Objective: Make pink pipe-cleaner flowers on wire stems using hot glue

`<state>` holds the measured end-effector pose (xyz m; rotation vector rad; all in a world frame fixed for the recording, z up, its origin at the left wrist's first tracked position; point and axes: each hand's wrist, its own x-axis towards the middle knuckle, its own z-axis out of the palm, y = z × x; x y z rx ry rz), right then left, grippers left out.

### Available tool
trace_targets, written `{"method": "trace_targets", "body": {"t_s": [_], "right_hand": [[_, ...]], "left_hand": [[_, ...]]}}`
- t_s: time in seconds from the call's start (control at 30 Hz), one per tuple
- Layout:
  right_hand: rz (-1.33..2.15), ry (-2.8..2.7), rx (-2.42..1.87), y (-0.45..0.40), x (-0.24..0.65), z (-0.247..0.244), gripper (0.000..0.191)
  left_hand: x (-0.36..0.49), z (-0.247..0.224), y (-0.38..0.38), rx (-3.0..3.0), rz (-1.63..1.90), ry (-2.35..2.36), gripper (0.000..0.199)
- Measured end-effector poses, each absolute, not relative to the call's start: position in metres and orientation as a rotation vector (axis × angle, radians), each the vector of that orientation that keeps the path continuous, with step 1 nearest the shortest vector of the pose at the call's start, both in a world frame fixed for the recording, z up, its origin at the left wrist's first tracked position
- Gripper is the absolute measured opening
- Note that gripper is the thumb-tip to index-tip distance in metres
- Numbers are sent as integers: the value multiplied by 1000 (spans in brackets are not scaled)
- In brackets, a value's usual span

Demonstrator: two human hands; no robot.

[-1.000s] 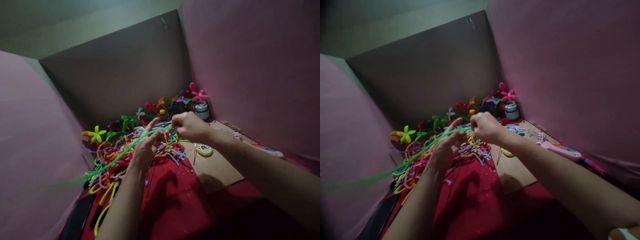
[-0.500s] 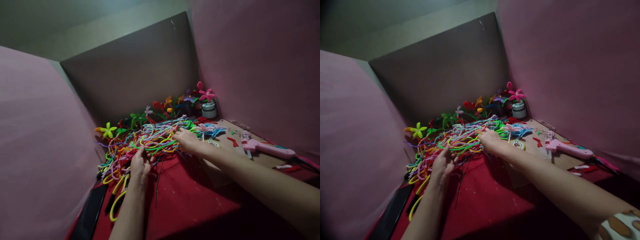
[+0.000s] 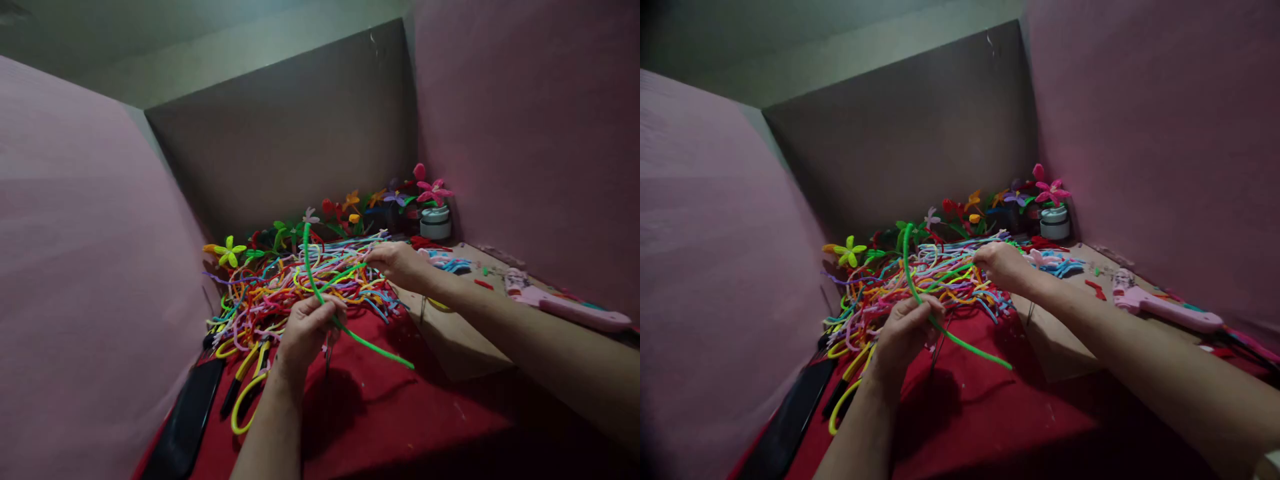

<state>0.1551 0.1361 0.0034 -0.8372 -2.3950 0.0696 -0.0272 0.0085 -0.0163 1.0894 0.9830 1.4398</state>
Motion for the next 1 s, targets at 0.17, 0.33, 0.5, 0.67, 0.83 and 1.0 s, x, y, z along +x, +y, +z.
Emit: {"method": "trace_targets", "body": {"t_s": [0.17, 0.33, 0.5, 0.67, 0.83, 1.0], "right_hand": [[977, -2002, -853, 120, 164, 3, 15], [1461, -2031, -763, 110, 155, -8, 17], [1791, -2041, -551, 107, 156, -14, 20], [1876, -2220, -452, 114, 162, -17, 24], [2071, -2251, -369, 121, 169, -20, 28], [2364, -1936, -127, 122, 172, -29, 35]], "left_hand": [[-10, -21, 11, 1357, 1275, 1060, 20], [-16, -23, 21, 1186, 1443, 1143, 27], [-25, -21, 24, 1040, 1481, 1111, 33], [-27, -18, 22, 935, 1359, 1011, 41], [-27, -17, 21, 880, 1269, 989, 41], [-24, -15, 20, 837, 1290, 1057, 25]]}}
